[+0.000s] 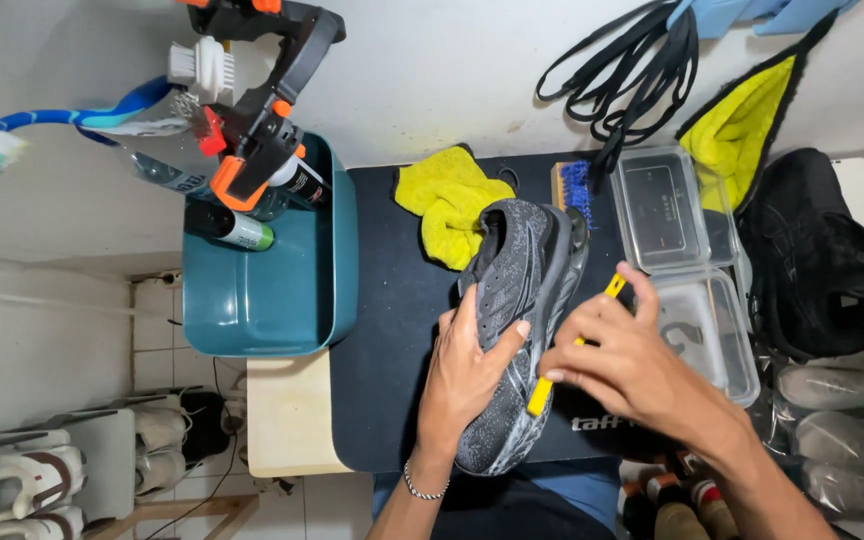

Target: The person scrubs a gray sneaker with a yellow brush, applying a white cleaning solution to the upper and midsole. They rotate the shoe to clean different sides and the heel area, then place it on the mat.

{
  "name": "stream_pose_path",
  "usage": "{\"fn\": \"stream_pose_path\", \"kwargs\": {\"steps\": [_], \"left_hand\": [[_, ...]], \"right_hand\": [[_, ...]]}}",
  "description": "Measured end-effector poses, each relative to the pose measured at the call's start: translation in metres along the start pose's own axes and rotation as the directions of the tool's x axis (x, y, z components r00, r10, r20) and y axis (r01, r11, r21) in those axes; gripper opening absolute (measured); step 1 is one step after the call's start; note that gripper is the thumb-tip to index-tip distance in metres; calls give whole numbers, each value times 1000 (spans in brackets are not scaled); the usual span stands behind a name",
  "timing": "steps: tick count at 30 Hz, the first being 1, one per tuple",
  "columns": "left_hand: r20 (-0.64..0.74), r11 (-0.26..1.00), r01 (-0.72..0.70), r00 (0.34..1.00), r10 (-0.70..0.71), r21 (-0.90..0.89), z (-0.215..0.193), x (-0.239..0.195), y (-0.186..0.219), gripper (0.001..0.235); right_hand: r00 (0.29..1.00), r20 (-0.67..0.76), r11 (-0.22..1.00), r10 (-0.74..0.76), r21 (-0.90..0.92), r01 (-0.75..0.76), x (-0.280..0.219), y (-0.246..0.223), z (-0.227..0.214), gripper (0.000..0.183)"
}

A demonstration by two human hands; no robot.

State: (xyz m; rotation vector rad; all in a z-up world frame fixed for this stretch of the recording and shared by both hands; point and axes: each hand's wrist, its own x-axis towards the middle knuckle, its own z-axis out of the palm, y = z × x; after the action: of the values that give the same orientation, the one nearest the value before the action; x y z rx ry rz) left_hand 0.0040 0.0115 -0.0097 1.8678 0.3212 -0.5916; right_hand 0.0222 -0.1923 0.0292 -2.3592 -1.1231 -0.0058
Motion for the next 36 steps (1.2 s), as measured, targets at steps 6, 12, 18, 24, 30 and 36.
{"fn": "stream_pose_path", "kwargs": {"steps": [6, 12, 18, 24, 30, 36], "left_hand": [[-14, 999, -52, 999, 52, 3, 4, -3, -3, 89], [-59, 993, -119, 991, 120, 19, 8, -3, -2, 85], [-114, 979, -203, 972, 204, 25, 11, -8, 2, 62], [-92, 984, -176, 980, 179, 36, 10, -12, 4, 70], [-130, 971, -236, 963, 237, 30, 9, -12, 1, 70], [-129, 978, -206, 971, 201, -22, 8, -12, 1, 74]], "right_hand": [[1000, -16, 995, -10, -103, 8, -15, -12, 9, 19], [983, -162, 928, 87, -345, -139, -21, -16, 3, 2], [989, -137, 941, -58, -338, 8, -38, -48, 16, 8], [993, -80, 923, -81, -383, 44, -43, -77, 23, 30], [979, -182, 899, -96, -439, 6, -35, -69, 19, 11], [979, -192, 881, 62, -450, -144, -44, -75, 21, 5]]}}
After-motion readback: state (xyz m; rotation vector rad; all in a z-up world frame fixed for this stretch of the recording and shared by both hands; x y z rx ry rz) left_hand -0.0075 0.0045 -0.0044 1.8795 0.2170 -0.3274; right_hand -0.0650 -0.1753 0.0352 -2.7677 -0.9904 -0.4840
